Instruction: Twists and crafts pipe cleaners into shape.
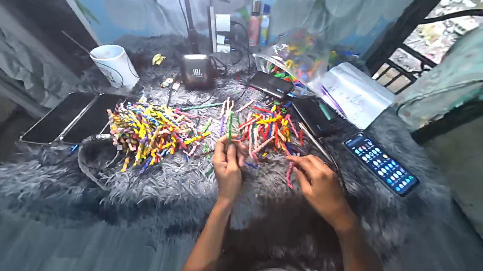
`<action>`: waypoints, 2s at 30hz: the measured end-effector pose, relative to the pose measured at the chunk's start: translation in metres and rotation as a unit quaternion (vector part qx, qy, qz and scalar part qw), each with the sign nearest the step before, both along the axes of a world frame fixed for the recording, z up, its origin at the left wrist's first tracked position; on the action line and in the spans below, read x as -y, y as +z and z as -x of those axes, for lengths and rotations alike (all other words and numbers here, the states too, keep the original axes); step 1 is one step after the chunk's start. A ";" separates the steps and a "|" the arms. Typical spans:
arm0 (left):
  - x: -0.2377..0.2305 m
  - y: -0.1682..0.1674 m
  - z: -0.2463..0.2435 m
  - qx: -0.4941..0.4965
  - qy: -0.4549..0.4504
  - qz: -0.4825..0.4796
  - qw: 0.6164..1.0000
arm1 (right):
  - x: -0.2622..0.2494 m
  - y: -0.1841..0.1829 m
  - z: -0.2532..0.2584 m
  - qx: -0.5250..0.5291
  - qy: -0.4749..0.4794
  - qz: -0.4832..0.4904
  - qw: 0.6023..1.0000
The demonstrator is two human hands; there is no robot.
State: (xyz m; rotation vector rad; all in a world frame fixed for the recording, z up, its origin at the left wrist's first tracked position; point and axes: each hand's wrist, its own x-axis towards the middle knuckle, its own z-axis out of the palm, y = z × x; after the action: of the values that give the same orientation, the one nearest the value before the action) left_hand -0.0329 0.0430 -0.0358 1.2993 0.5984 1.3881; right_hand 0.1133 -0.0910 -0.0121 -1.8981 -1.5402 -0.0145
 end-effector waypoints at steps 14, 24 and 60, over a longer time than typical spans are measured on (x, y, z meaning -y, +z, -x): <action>0.048 -0.004 0.061 0.075 -0.090 0.141 0.983 | 0.024 -0.030 0.048 0.035 0.052 -0.167 0.984; 0.075 0.014 0.071 0.113 -0.136 0.147 0.973 | -0.075 0.006 0.004 0.092 0.142 -0.061 0.984; 0.059 0.050 0.122 0.040 -0.142 0.074 0.986 | -0.095 0.090 0.012 -0.107 0.016 -0.122 0.987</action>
State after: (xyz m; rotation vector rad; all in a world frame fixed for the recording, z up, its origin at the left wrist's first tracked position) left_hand -0.1544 -0.0160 0.0144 1.1536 0.4336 1.1337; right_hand 0.1009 0.0045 0.0780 -1.6260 -1.3578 0.0139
